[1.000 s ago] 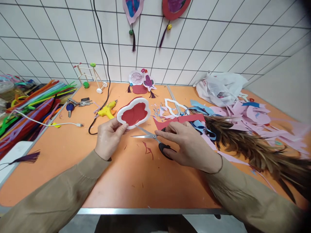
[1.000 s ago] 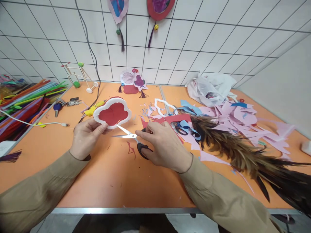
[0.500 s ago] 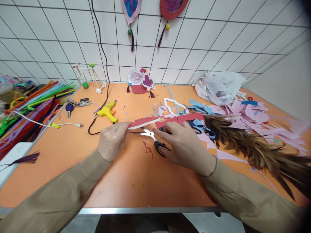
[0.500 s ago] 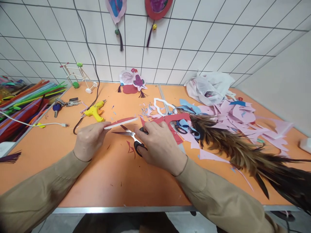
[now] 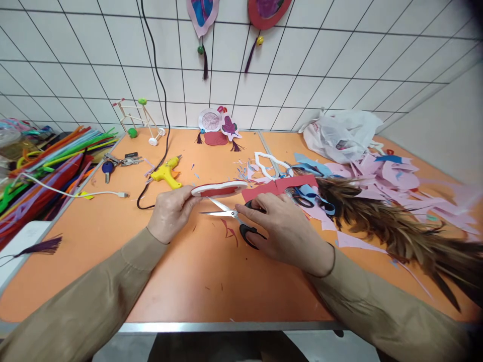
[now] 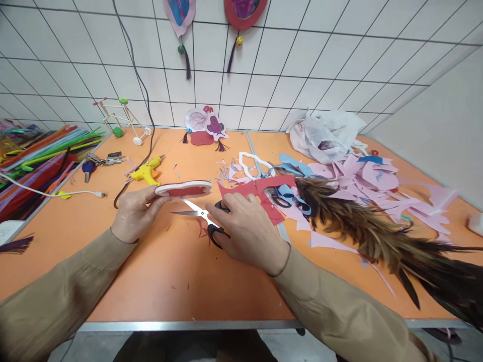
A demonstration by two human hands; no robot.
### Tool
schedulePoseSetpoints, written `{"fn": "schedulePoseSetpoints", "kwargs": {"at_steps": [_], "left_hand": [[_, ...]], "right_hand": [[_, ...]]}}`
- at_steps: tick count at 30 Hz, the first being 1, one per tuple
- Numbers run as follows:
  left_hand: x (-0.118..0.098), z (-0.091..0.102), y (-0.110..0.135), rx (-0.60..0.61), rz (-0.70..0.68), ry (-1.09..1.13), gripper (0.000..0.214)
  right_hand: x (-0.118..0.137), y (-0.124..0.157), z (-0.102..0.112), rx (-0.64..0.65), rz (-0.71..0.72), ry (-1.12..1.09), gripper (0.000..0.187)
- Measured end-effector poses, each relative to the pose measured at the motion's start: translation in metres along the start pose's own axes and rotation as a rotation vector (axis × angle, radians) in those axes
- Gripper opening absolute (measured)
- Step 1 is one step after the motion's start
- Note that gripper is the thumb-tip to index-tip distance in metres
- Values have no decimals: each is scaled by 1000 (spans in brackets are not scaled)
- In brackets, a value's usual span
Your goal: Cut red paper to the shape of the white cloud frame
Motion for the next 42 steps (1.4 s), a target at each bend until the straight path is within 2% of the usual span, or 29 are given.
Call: {"fn": "schedulePoseSetpoints", "kwargs": {"at_steps": [9,13,23,27,35,38,42], "left_hand": [[-1,-5,3,12,-45,62,13],[2,-4,3,-18,-25,95,13],[6,-8,2,28,20,147,16],[12,-12,2,54,94,208,15],[37,-26,13,54,394,516,19],[39,-29,15,69,423,513,21],[37,-27,15,79,385,448,22]], "right_hand": [[-9,2,-4,17,-38,-69,34],[-9,5,-5,43,-40,-123,37],[-14,9,-10,115,-128,-309,41],[-14,11,-13,143,-163,-344,43],[-17,15,-16,131,-202,-399,41],[-18,15,-15,133,-211,-458,40],[-16,12,-13,127,-210,-537,35]]}}
Point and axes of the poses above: each hand's wrist, its own y-axis away from the middle knuckle, its own z-axis out of the back of the hand, x = y × z, the point moved 10 cm from there along -y, towards the middle knuckle, and after that the axes turned 6 degrees about -x, right-handed, at the moved point
